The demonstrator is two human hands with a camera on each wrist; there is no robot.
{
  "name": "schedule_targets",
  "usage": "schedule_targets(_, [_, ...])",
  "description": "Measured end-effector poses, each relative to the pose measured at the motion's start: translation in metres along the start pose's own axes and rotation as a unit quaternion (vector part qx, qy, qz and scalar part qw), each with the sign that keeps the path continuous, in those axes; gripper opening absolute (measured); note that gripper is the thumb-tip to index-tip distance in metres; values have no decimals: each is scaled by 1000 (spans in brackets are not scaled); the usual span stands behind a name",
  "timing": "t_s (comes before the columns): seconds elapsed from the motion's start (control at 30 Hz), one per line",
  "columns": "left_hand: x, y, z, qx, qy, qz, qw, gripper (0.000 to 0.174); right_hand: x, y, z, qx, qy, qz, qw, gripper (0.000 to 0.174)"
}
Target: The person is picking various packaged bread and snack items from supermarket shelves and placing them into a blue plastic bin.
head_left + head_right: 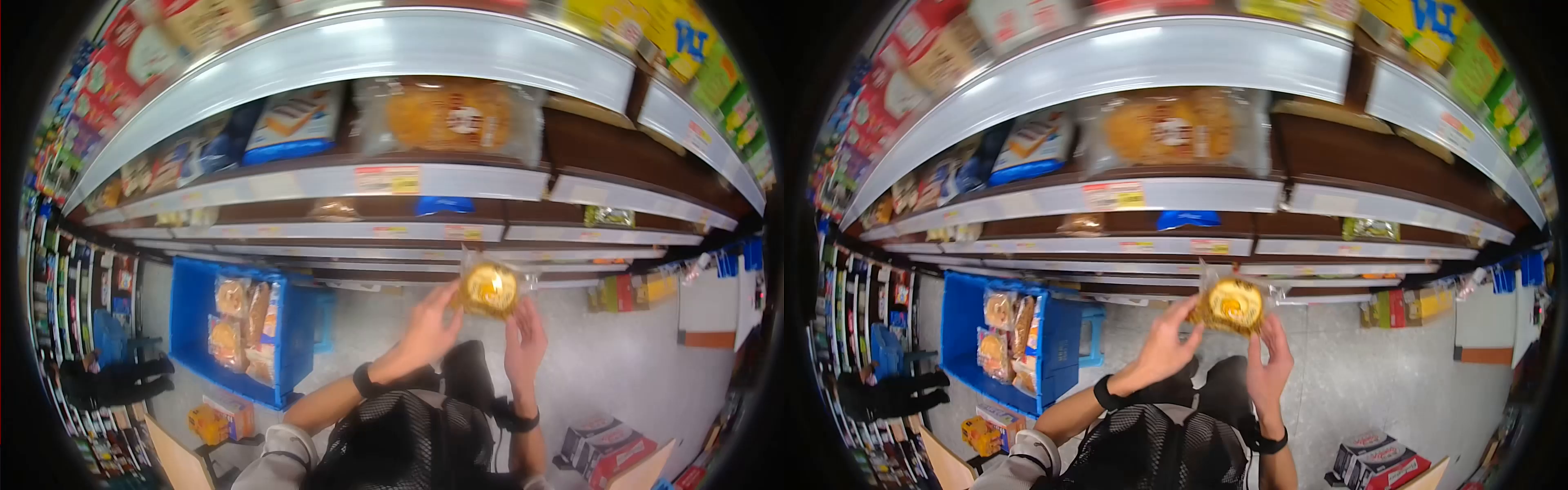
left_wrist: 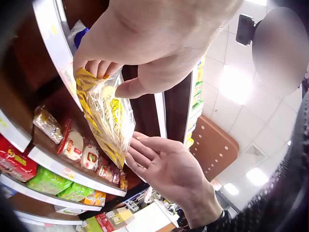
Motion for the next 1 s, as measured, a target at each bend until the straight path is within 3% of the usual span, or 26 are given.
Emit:
schedule_targets(0.2, [-63, -37, -91, -68, -96, -16, 993, 41, 39, 43, -84, -131, 81, 17, 988, 46])
schedule_targets(0.37, [-70, -63, -161, -53, -111, -2, 992, 41, 43, 63, -149, -147, 91, 23, 985, 46])
schedule_targets(0.67, [-103, -102, -314, -33, -212, 41, 976, 43, 68, 95, -278, -191, 146, 48, 970, 43])
schedule_targets(1.0, [-110, -145, -377, -50, -250, 43, 966, 44, 63, 129, -345, -244, 154, 52, 956, 42])
Point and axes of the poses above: each hand's wrist, its own z-axis towards the middle knuckle, its own y-axis out of the palm, x = y × z, the point moved 8 cm from there along z, towards the middle knuckle, and after that the axes turned 1 degree about -z, right-handed, at the moved point
